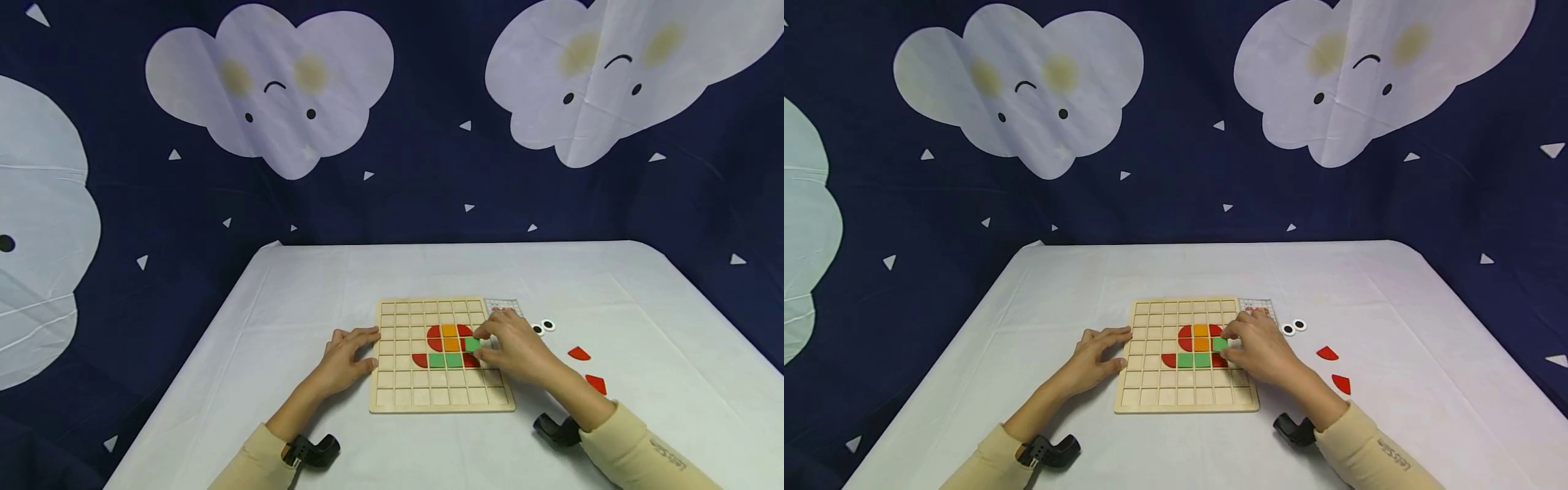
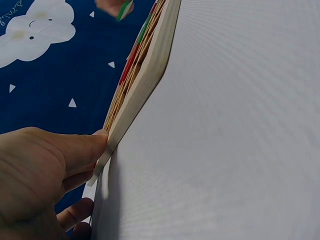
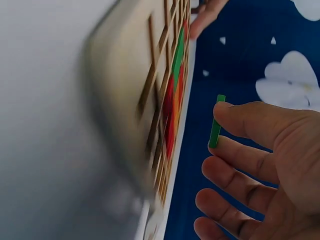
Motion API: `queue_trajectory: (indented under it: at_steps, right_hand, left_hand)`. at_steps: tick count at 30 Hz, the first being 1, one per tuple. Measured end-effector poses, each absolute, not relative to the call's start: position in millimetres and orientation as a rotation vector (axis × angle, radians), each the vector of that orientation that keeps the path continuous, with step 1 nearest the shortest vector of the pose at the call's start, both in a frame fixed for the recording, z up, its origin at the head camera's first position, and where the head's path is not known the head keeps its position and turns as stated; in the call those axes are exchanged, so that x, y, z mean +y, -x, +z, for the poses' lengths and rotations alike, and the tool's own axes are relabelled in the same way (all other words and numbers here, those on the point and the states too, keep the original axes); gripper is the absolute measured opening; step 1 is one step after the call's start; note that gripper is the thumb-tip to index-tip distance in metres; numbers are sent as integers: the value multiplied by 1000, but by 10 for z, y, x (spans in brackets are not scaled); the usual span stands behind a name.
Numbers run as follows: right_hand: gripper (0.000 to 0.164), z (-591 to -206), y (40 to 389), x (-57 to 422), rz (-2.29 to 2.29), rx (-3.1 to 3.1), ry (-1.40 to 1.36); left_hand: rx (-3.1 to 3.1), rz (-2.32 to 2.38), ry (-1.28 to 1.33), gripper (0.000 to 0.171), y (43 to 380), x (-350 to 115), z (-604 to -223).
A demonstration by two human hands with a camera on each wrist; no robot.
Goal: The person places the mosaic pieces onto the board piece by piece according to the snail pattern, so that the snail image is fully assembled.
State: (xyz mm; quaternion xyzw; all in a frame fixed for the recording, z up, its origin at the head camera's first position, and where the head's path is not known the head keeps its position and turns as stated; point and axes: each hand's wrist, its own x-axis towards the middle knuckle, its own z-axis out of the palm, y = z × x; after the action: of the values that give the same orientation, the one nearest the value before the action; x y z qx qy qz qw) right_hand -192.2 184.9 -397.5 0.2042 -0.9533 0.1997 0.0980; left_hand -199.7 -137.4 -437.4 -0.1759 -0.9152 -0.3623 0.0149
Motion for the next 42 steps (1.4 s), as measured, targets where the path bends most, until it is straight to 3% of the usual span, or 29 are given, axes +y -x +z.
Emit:
queue_trajectory:
  at_steps: [16, 42]
  right_hand:
    - [22, -3975, 2208, 1088, 589, -2864, -805]
    - [17, -4050, 2291, 1011, 494, -2949, -836]
  left_hand:
    - [-2847, -1126, 551, 46, 1995, -1372, -4371]
    - [-2849, -1144, 535, 46, 1996, -1375, -4379]
